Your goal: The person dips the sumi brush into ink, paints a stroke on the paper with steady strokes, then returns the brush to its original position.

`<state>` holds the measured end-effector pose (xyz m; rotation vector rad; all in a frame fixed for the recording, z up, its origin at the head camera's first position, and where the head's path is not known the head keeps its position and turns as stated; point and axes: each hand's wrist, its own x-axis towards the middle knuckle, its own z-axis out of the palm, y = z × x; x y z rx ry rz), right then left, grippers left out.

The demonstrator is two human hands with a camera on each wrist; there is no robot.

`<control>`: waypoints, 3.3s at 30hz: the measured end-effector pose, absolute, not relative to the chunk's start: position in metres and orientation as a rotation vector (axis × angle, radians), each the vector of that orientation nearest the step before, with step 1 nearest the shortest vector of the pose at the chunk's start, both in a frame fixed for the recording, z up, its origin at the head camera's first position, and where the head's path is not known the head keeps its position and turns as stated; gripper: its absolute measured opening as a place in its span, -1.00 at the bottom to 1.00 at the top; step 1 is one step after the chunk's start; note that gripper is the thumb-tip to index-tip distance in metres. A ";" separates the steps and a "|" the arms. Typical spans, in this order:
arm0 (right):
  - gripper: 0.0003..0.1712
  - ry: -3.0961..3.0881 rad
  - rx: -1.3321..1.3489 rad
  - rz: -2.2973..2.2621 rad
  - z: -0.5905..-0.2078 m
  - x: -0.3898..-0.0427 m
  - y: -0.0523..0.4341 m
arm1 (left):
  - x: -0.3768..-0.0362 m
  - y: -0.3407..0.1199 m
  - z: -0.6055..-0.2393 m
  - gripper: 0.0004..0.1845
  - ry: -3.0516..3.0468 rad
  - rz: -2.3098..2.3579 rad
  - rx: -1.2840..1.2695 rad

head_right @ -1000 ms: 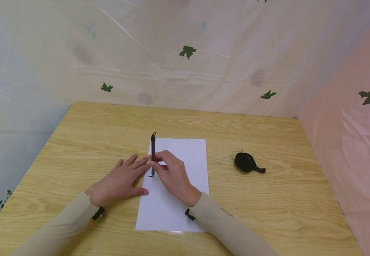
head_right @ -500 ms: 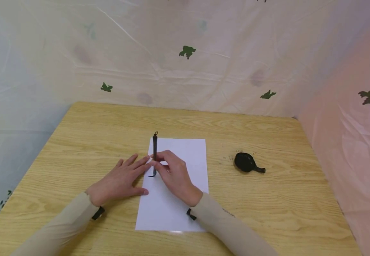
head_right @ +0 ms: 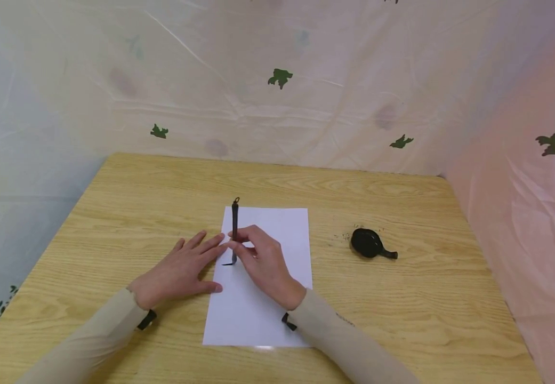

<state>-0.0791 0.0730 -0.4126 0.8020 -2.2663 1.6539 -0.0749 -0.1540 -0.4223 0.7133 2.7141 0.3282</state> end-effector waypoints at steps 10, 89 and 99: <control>-0.80 -2.292 0.779 1.654 -0.414 -0.079 0.076 | -0.074 -0.154 -0.422 -0.01 2.710 0.337 0.707; -0.85 -2.315 0.699 1.649 -0.412 -0.075 0.099 | -0.073 -0.155 -0.421 -0.03 2.702 0.350 0.708; -0.85 -2.303 0.704 1.655 -0.412 -0.075 0.101 | -0.072 -0.156 -0.421 -0.03 2.707 0.348 0.721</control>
